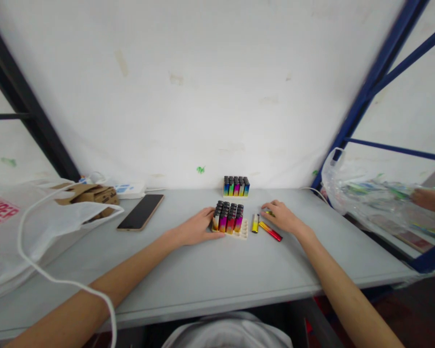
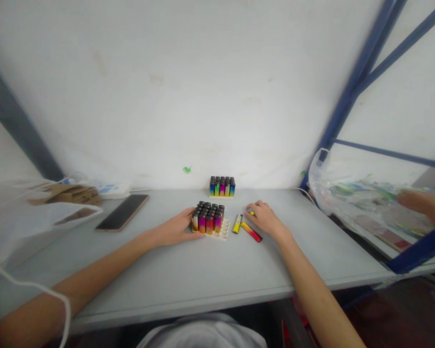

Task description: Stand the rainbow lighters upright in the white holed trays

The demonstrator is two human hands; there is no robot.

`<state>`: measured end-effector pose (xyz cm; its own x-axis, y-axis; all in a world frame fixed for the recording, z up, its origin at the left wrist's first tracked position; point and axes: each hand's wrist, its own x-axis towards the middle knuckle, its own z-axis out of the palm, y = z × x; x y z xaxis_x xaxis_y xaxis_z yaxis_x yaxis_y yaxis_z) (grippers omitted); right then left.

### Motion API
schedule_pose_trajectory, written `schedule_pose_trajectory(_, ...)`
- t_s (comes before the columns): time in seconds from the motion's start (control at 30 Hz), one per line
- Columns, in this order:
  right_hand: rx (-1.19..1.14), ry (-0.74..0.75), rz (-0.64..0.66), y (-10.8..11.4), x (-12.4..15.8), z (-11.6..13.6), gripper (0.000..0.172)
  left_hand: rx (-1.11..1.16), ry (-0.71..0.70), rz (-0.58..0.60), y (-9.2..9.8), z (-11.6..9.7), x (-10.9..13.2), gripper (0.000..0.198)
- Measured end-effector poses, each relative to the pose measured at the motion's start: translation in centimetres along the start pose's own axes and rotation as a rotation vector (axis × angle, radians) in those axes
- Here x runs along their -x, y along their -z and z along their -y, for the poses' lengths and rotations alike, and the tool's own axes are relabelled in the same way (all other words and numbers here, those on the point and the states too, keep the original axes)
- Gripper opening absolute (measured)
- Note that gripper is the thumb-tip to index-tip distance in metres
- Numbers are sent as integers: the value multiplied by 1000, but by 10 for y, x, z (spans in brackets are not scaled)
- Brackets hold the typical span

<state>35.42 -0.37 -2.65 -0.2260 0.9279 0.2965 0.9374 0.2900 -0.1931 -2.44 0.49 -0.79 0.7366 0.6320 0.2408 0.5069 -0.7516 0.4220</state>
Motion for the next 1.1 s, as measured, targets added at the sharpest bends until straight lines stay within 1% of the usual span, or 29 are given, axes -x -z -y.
schedule_pose_trajectory(0.07, -28, 29, 27, 4, -1, 0, 35, 1, 8, 1, 0, 0, 0, 64)
schedule_pose_trajectory(0.17, -82, 31, 69, 11, -1, -7, 33, -1, 9, -3, -1, 1, 0, 65)
schedule_pose_trajectory(0.3, -128, 56, 94, 15, -1, -15, 21, 13, -6, -11, -1, 2, 1, 66)
schedule_pose_trajectory(0.37, -123, 58, 55, 14, -1, -11, 16, 20, -11, -14, -2, 3, 1, 64)
schedule_pose_trajectory(0.47, -120, -2, -39, 13, -4, 1, 16, 24, 1, -18, -2, 4, 1, 64)
schedule_pose_trajectory(0.53, -139, -44, -100, 16, -5, 10, 21, 19, 6, -8, -2, 4, 1, 65)
schedule_pose_trajectory(0.6, -181, -55, -164, 21, -7, 19, 29, 10, 9, 9, -1, 4, 0, 65)
schedule_pose_trajectory(0.67, -235, -31, -241, 26, -7, 26, 35, 6, 5, 11, -1, 3, 0, 64)
schedule_pose_trajectory(0.77, -300, 6, -322, 30, -8, 35, 36, 11, -8, -4, -1, 4, 0, 63)
schedule_pose_trajectory(0.97, -348, -20, -285, 22, -7, 42, 40, 14, 7, -7, -3, 6, 1, 65)
schedule_pose_trajectory(1.1, -402, -74, -308, 22, -7, 45, 41, 1, 15, 12, -1, 4, 1, 61)
